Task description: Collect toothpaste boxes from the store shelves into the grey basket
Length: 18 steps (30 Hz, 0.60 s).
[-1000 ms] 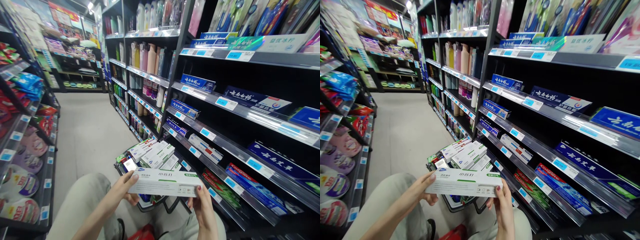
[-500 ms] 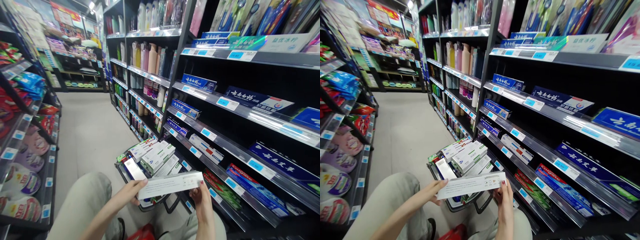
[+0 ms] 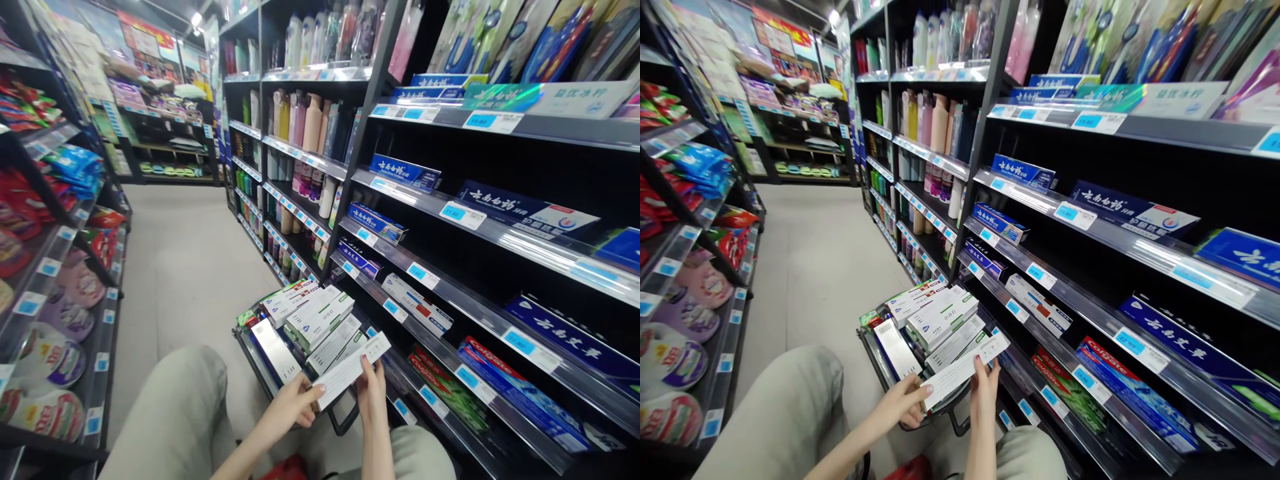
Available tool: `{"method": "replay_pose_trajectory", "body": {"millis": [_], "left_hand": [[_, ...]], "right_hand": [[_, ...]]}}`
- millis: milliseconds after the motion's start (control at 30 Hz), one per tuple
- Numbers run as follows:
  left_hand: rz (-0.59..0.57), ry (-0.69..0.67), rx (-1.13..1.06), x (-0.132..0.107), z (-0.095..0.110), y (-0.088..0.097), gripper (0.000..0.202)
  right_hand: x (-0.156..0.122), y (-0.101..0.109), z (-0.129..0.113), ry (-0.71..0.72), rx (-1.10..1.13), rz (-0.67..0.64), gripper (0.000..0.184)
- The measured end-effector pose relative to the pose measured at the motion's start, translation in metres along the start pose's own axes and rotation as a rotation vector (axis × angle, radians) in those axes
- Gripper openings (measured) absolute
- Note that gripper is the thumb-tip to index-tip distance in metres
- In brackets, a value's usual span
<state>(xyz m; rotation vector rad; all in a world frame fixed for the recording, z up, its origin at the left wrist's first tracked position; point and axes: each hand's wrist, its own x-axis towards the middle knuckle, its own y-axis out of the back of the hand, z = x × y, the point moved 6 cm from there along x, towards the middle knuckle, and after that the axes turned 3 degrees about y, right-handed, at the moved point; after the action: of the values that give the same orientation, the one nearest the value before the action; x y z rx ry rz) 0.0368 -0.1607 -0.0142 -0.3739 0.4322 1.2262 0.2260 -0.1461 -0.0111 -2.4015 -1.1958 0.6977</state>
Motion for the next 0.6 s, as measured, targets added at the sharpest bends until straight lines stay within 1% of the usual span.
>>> {"method": "replay_pose_trajectory", "body": {"millis": [67, 133, 200, 267, 367, 433, 533, 600], "left_hand": [[0.033, -0.020, -0.056, 0.006, -0.007, -0.003, 0.058], [0.048, -0.048, -0.076, 0.010, -0.008, -0.003, 0.055], [0.049, -0.068, -0.042, 0.011, -0.007, 0.000, 0.053], [0.046, -0.081, 0.004, 0.011, -0.005, 0.004, 0.050], [0.023, -0.097, 0.050, 0.011, -0.002, 0.011, 0.047], [-0.011, -0.132, 0.087, 0.012, 0.000, 0.014, 0.044], [-0.062, -0.231, 0.182, 0.014, 0.004, 0.020, 0.043], [-0.059, -0.270, 0.273, 0.016, 0.007, 0.028, 0.043]], "right_hand": [[-0.006, -0.008, 0.014, -0.082, -0.084, -0.050, 0.062], [-0.014, -0.014, 0.024, -0.169, -0.203, -0.124, 0.055], [-0.020, -0.017, 0.029, -0.211, -0.276, -0.198, 0.051], [-0.022, -0.017, 0.033, -0.219, -0.290, -0.234, 0.049], [-0.019, -0.017, 0.036, -0.193, -0.268, -0.247, 0.046], [-0.016, -0.019, 0.035, -0.173, -0.270, -0.252, 0.045], [-0.006, -0.029, 0.032, -0.188, -0.314, -0.242, 0.049], [0.004, -0.040, 0.031, -0.206, -0.370, -0.224, 0.053]]}}
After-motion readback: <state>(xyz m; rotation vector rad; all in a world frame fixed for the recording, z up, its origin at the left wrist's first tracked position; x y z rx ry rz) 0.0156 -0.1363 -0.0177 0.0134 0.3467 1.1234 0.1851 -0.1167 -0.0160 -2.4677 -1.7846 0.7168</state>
